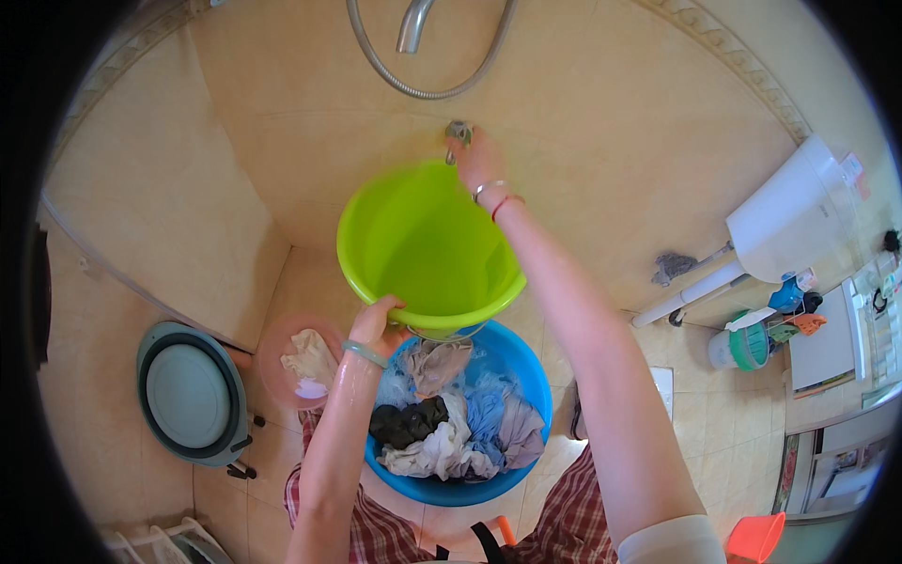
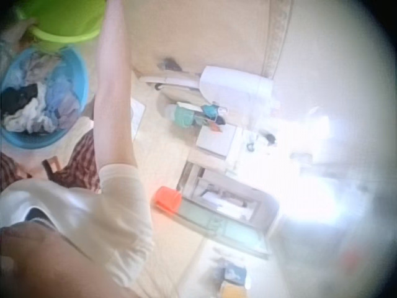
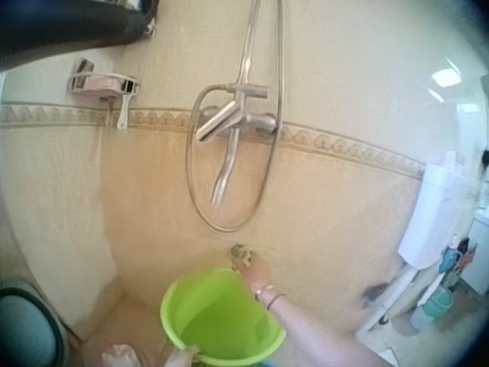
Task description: The person sits on a small stool and hand-washes a pile of clothes in a blue basin filled with soapy water. They repeatedly submerge, agitate, and wring out various garments, including white and blue items, using both hands to scrub the fabric.
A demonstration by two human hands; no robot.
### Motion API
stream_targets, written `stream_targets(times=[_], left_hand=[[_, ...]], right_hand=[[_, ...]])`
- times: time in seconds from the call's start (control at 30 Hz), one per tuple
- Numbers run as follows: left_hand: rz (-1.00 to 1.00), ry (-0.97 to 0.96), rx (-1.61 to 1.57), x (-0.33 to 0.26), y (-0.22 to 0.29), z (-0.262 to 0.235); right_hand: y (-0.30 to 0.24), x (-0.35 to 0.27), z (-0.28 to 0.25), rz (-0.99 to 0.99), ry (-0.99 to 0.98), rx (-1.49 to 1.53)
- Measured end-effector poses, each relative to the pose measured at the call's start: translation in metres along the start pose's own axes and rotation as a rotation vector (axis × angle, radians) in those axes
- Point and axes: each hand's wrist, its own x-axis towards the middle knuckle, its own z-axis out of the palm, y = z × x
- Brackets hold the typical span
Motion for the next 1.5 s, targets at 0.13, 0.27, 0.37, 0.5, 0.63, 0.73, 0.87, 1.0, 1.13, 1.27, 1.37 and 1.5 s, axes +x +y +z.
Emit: stream_targets(times=[0.13, 0.27, 0.37, 0.5, 0.63, 0.73, 0.87, 1.0, 1.13, 1.27, 1.37, 1.5], left_hand=[[0.034, -0.005, 0.082, -0.006, 0.002, 0.011], [0.033, -0.003, 0.077, -0.007, -0.003, 0.018], [0.022, -0.007, 0.087, -0.003, -0.006, 0.014], [0.029, -0.002, 0.005, -0.006, -0.009, 0.014], [0.025, -0.024, 0.003, -0.004, -0.012, 0.007], [0.014, -0.045, 0.010, -0.005, -0.014, 0.007], [0.000, -0.034, 0.010, -0.005, -0.013, 0.003], [-0.012, -0.013, -0.018, -0.003, -0.014, 0.003], [-0.024, -0.013, -0.011, -0.001, -0.015, 0.003], [-0.021, 0.008, -0.011, -0.001, -0.016, 0.005], [0.007, -0.031, -0.008, -0.004, -0.015, 0.011], [0.006, -0.029, -0.012, -0.002, -0.014, 0.011]], right_hand=[[0.017, 0.020, 0.003, -0.178, -0.063, -0.091], [0.061, 0.032, -0.021, 0.111, 0.019, 0.372], [0.078, 0.030, -0.045, 0.200, 0.036, 0.272], [0.086, 0.000, -0.050, 0.209, -0.019, 0.152], [0.087, -0.018, -0.046, 0.200, -0.102, 0.121], [0.084, -0.017, -0.044, 0.156, -0.089, 0.187], [0.056, -0.010, -0.041, 0.140, -0.072, 0.274], [0.036, -0.004, -0.042, 0.117, -0.041, 0.261], [0.027, -0.003, -0.039, 0.126, -0.080, 0.288], [0.023, -0.002, -0.035, 0.152, -0.108, 0.326], [0.028, -0.002, -0.035, 0.159, -0.101, 0.371], [0.021, -0.007, -0.030, 0.179, -0.074, 0.448]])
